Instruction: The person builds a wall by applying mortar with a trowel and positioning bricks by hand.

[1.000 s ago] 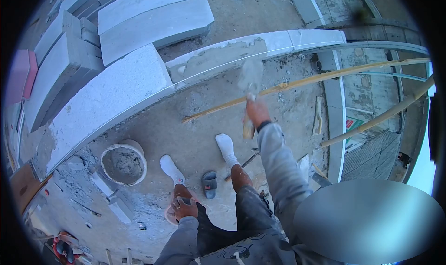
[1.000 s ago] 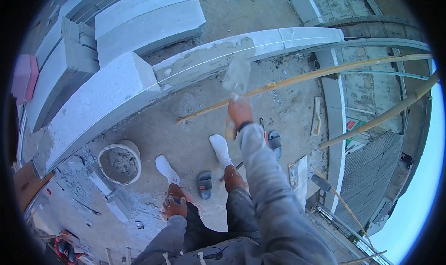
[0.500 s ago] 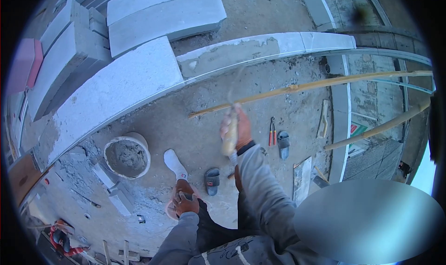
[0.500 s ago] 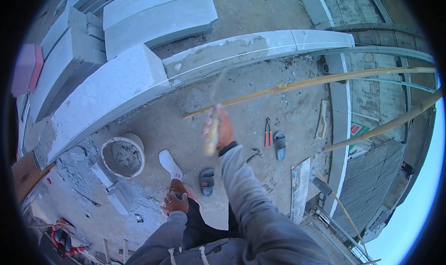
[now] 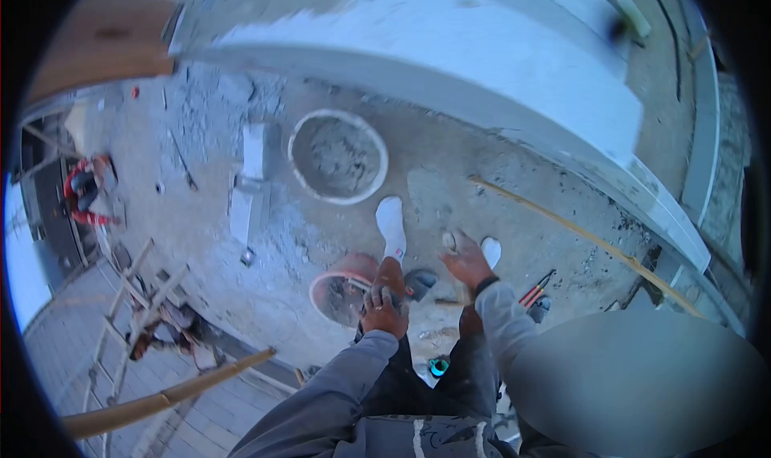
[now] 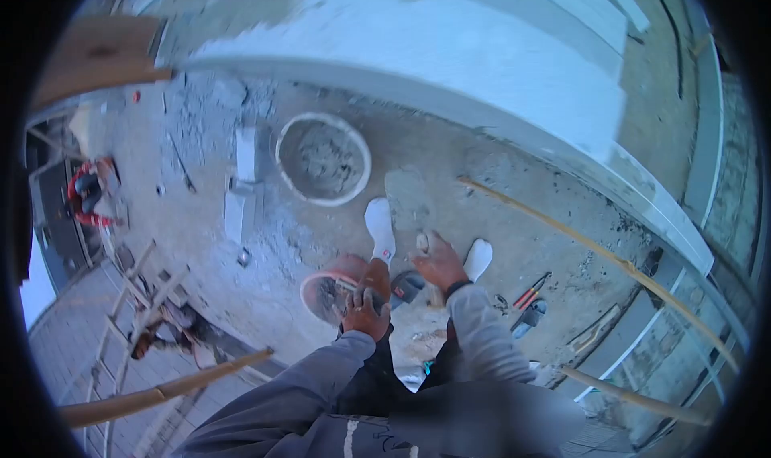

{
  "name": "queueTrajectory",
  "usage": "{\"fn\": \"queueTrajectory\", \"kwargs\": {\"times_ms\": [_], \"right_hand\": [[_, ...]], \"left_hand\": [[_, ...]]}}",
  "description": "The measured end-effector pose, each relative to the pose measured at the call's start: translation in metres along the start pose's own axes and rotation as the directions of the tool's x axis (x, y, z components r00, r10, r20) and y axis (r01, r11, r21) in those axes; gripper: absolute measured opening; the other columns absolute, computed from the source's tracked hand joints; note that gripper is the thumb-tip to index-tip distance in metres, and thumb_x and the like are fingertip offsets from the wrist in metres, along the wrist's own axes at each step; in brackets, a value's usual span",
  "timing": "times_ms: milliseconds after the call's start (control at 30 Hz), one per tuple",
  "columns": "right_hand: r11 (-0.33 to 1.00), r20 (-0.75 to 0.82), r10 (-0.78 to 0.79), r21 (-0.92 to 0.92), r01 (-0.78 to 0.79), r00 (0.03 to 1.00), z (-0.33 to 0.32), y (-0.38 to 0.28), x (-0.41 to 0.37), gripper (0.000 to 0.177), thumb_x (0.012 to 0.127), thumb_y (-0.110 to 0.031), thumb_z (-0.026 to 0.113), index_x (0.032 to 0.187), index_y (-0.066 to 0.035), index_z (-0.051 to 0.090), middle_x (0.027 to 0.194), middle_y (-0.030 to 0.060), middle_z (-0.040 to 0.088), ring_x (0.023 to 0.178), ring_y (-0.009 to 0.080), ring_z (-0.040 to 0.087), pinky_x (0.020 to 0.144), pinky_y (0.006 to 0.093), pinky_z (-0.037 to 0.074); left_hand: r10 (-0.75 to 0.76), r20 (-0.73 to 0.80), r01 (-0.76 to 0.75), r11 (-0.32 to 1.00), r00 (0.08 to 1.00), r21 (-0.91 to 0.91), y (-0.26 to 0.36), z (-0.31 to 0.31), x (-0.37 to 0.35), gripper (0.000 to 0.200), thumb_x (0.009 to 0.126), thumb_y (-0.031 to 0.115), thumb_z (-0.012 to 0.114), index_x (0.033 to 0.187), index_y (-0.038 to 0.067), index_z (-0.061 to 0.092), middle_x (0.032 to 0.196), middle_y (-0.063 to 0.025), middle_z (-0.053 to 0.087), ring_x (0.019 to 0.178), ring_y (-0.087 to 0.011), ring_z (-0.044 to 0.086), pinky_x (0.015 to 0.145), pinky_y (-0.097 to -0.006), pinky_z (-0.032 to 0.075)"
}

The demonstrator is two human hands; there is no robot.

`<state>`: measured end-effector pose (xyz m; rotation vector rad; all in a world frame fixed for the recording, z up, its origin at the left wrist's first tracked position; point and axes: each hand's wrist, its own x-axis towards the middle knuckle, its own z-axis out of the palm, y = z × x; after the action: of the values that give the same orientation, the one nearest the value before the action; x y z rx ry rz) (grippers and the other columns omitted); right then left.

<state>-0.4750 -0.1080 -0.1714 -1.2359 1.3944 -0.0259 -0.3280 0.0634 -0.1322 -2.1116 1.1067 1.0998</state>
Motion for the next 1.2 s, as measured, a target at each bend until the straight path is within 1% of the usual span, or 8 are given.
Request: {"fn": "queueTrajectory", "kwargs": {"times_ms": [267,333,400,533,600,833,1033,1200], "right_hand": [[0.460,0.223,-0.254,-0.828,0.320,0.941,0.107,-0.078,0.160,0.054,0.076,-0.021,0.054,0.125,-0.004,0.039,0.105,0.0226,0.059,0.102,0.0365,0.055,0.082,0.0427,0.045],[0.784,-0.089,-0.259,-0.602,0.155,0.962,0.139,-0.099,0.208,0.034,0.087,-0.019,0.042,0.117,-0.006,0.048,0.092,0.0171,0.062,0.085,0.0355,0.060,0.069,0.0450,0.049],[0.265,0.137,-0.519,-0.913,0.311,0.844,0.152,-0.121,0.237,0.027,0.087,-0.021,0.041,0.108,-0.009,0.054,0.088,0.0139,0.062,0.083,0.0343,0.060,0.066,0.0477,0.049],[-0.101,0.191,-0.424,-0.981,0.163,0.885,0.179,-0.144,0.257,0.017,0.083,-0.013,0.045,0.097,-0.009,0.054,0.084,0.0124,0.059,0.081,0.0246,0.061,0.066,0.0431,0.049],[0.321,0.196,-0.270,-0.905,0.280,0.943,0.178,-0.111,0.261,0.015,0.084,-0.012,0.044,0.095,-0.009,0.054,0.087,0.0133,0.060,0.081,0.0245,0.061,0.065,0.0424,0.049],[0.189,0.180,-0.204,-0.957,0.219,0.962,0.204,-0.043,0.160,0.015,0.087,-0.012,0.041,0.091,-0.002,0.052,0.087,0.0173,0.060,0.080,0.0292,0.061,0.068,0.0396,0.050],[0.229,0.444,0.152,-0.885,0.406,0.883,0.224,-0.081,0.124,0.059,0.078,-0.021,0.052,0.124,0.012,0.035,0.099,0.0224,0.061,0.092,0.0323,0.061,0.082,0.0373,0.046],[0.447,0.345,0.380,-0.881,0.156,0.858,0.236,-0.120,0.126,0.077,0.072,-0.022,0.053,0.131,0.014,0.020,0.104,0.0250,0.059,0.100,0.0312,0.058,0.087,0.0359,0.044]], "left_hand": [[-0.040,-0.169,-0.008,0.961,0.985,-0.277,-0.052,-0.021,0.007,0.064,0.082,0.046,0.050,0.129,0.004,0.039,0.136,-0.0192,0.036,0.127,-0.0361,0.030,0.099,-0.0662,0.010],[-0.049,-0.135,0.005,0.951,0.990,-0.309,-0.060,-0.026,0.011,0.063,0.082,0.045,0.050,0.130,0.004,0.039,0.136,-0.0198,0.035,0.128,-0.0373,0.029,0.099,-0.0667,0.010],[-0.070,-0.123,0.020,0.930,0.990,-0.368,-0.066,-0.030,0.014,0.063,0.083,0.044,0.050,0.130,0.004,0.039,0.135,-0.0214,0.036,0.127,-0.0396,0.029,0.098,-0.0676,0.009],[-0.105,-0.061,0.069,0.900,0.993,-0.431,-0.074,-0.030,0.019,0.064,0.083,0.046,0.048,0.132,0.006,0.037,0.136,-0.0210,0.034,0.127,-0.0398,0.029,0.098,-0.0678,0.010],[-0.114,-0.030,0.088,0.887,0.993,-0.453,-0.076,-0.025,0.020,0.064,0.083,0.046,0.049,0.131,0.006,0.037,0.136,-0.0212,0.034,0.127,-0.0397,0.029,0.098,-0.0679,0.010],[-0.135,0.020,0.126,0.848,0.991,-0.515,-0.079,-0.028,0.028,0.064,0.082,0.044,0.051,0.129,0.004,0.038,0.137,-0.0210,0.033,0.127,-0.0390,0.029,0.098,-0.0674,0.011],[-0.145,0.019,0.130,0.809,0.989,-0.573,-0.082,-0.031,0.032,0.063,0.081,0.043,0.053,0.126,0.001,0.041,0.133,-0.0218,0.037,0.129,-0.0383,0.026,0.098,-0.0683,0.011],[-0.139,0.066,0.151,0.798,0.988,-0.583,-0.088,-0.034,0.034,0.067,0.082,0.046,0.050,0.128,-0.001,0.038,0.136,-0.0221,0.033,0.129,-0.0374,0.026,0.099,-0.0662,0.010]]}}
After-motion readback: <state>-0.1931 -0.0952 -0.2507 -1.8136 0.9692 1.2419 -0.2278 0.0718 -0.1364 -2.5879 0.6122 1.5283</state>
